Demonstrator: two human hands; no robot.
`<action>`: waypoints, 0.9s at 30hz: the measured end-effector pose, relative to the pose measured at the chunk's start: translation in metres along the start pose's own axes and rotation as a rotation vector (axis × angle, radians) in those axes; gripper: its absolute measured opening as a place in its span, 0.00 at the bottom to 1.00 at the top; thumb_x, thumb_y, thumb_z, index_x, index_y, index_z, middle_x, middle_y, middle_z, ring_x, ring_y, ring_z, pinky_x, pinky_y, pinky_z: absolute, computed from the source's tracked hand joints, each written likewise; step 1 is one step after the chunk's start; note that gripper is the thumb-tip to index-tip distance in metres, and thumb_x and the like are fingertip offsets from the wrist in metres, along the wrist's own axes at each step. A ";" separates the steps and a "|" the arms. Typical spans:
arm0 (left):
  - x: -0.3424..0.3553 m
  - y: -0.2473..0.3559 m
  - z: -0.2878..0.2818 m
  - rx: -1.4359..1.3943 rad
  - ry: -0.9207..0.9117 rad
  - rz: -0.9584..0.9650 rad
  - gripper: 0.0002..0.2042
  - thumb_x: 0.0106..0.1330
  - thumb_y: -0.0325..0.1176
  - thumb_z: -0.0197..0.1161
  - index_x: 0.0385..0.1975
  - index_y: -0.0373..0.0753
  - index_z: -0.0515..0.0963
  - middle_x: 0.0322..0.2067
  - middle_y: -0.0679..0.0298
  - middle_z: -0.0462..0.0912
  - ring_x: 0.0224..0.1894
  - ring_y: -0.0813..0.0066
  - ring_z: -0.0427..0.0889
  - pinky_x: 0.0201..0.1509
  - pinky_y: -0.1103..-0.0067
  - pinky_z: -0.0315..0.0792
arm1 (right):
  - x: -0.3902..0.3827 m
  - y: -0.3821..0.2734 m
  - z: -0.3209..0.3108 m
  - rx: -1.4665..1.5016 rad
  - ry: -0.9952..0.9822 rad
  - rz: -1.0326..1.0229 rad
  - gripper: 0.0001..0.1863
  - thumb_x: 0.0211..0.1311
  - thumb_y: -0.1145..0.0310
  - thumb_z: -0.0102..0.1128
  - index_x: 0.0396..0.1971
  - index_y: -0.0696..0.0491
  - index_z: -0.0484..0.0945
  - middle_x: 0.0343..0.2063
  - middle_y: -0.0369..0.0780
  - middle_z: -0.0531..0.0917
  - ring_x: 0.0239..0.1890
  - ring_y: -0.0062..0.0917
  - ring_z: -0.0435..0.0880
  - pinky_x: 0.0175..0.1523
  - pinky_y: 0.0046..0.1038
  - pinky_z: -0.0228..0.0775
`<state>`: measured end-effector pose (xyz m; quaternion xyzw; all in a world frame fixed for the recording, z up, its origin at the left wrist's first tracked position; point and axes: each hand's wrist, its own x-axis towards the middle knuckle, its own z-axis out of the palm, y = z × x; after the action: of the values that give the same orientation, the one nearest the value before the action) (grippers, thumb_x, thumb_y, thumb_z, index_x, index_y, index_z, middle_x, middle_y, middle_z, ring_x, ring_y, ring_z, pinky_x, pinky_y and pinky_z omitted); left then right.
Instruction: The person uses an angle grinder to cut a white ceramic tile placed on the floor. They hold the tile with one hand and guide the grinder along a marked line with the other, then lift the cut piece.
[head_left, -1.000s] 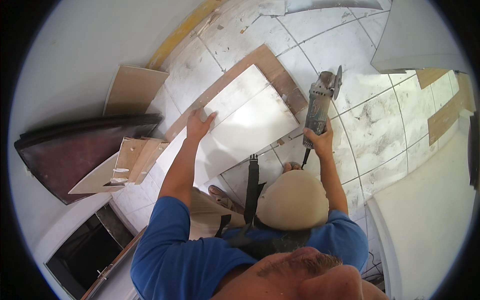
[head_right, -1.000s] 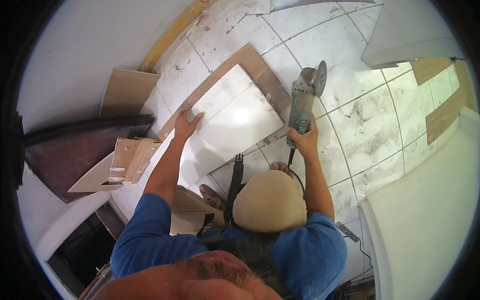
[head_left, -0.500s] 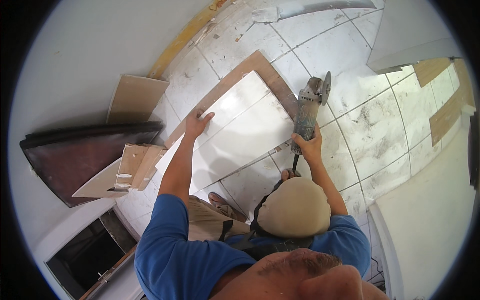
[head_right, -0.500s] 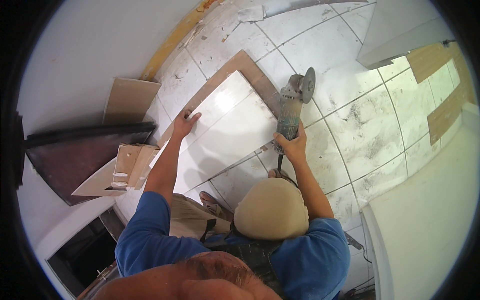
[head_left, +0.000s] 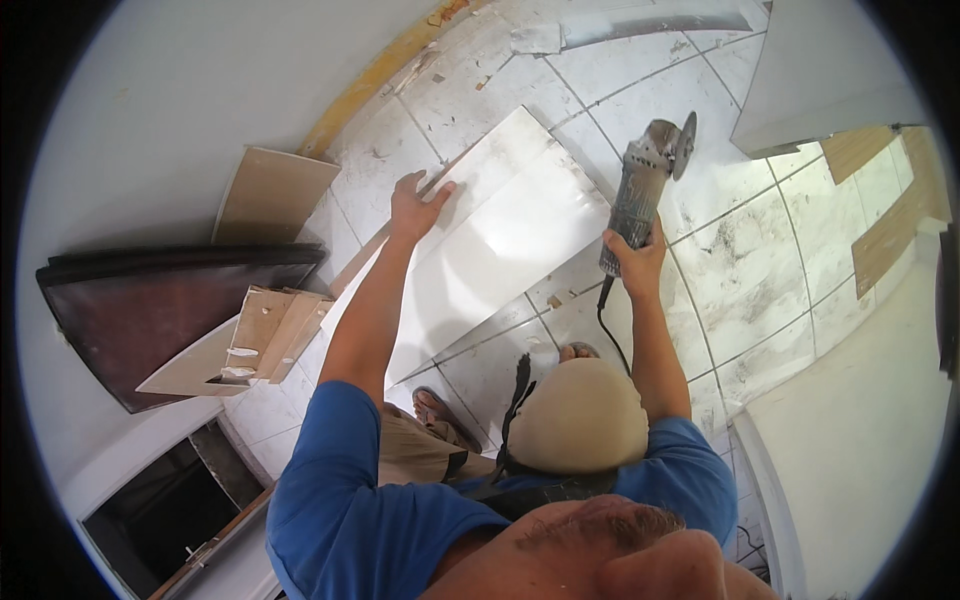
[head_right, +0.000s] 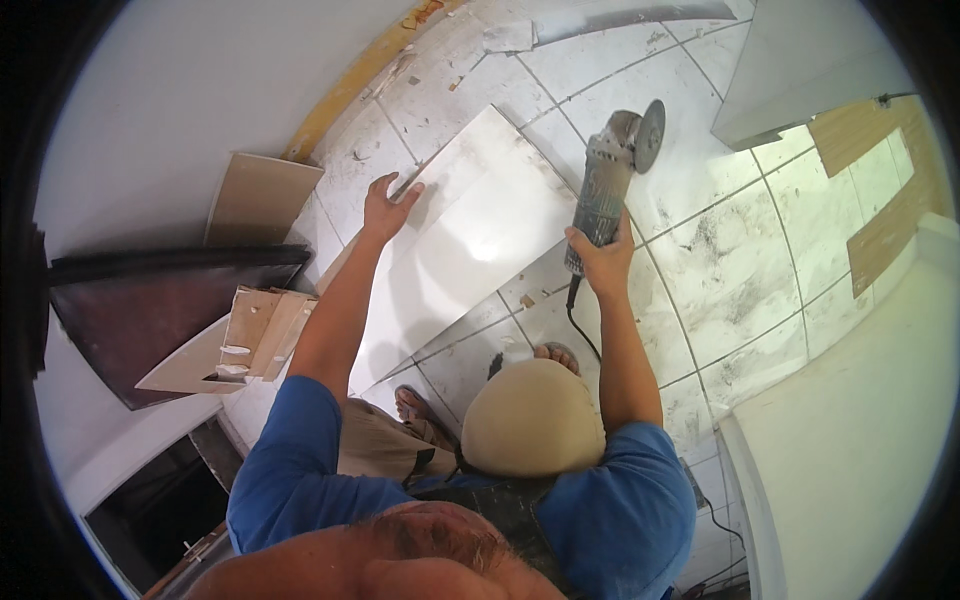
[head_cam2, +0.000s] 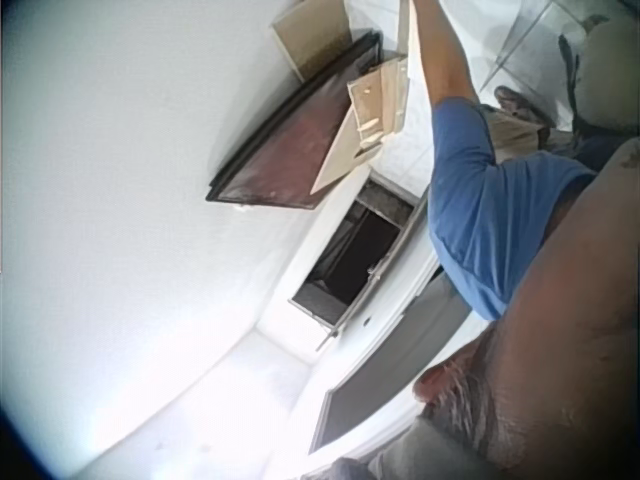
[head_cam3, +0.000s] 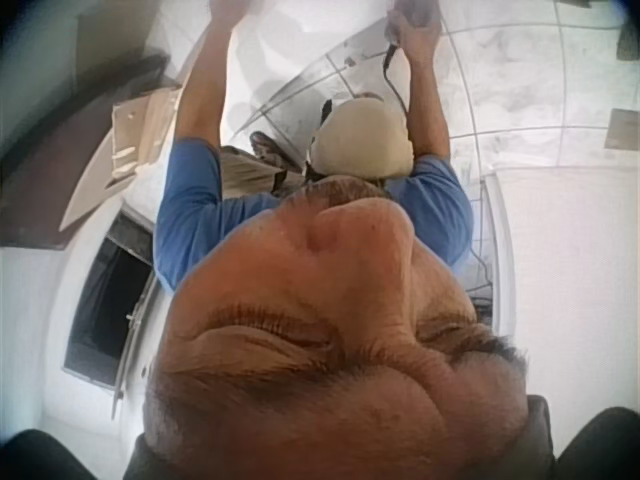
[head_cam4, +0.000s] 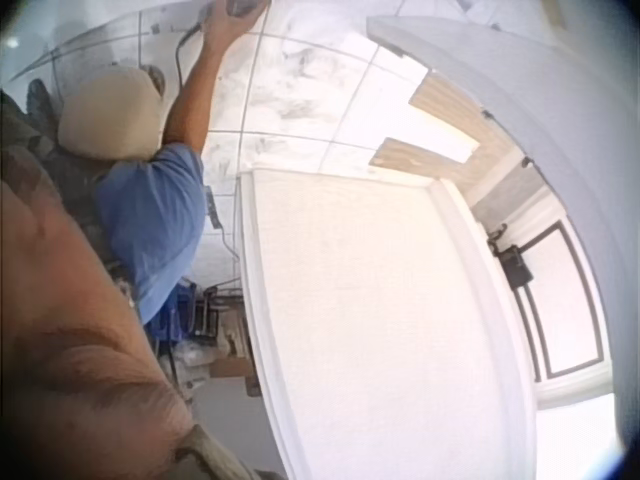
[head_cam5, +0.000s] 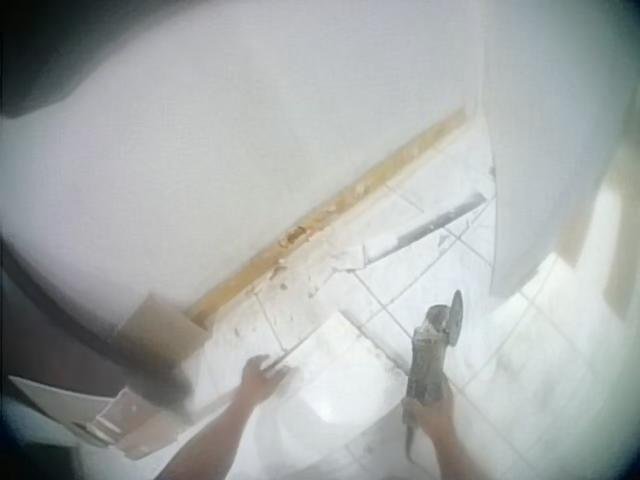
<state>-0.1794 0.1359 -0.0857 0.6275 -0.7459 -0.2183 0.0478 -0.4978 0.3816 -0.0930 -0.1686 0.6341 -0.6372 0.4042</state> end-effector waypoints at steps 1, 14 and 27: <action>-0.002 0.009 -0.006 -0.004 -0.030 0.023 0.46 0.58 0.66 0.72 0.64 0.31 0.74 0.66 0.38 0.71 0.70 0.46 0.70 0.73 0.62 0.66 | -0.005 -0.004 0.001 0.016 0.006 -0.006 0.34 0.50 0.74 0.76 0.59 0.59 0.73 0.43 0.40 0.85 0.43 0.24 0.85 0.51 0.28 0.78; -0.096 0.051 0.017 0.365 -0.575 0.227 0.69 0.46 0.60 0.82 0.81 0.44 0.38 0.79 0.38 0.35 0.80 0.36 0.43 0.73 0.37 0.56 | -0.093 -0.151 0.003 -0.025 -0.142 -0.049 0.36 0.51 0.61 0.81 0.56 0.60 0.74 0.43 0.42 0.84 0.39 0.27 0.87 0.45 0.28 0.81; -0.077 0.042 0.026 0.262 -0.543 0.236 0.65 0.50 0.56 0.82 0.81 0.44 0.39 0.81 0.45 0.38 0.81 0.44 0.46 0.75 0.39 0.55 | -0.118 -0.192 0.019 -0.038 -0.330 0.150 0.26 0.58 0.64 0.73 0.54 0.58 0.75 0.36 0.40 0.84 0.36 0.25 0.86 0.41 0.27 0.79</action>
<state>-0.2105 0.2212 -0.0771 0.4564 -0.8207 -0.2728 -0.2093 -0.4695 0.4296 0.1257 -0.2306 0.5819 -0.5571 0.5458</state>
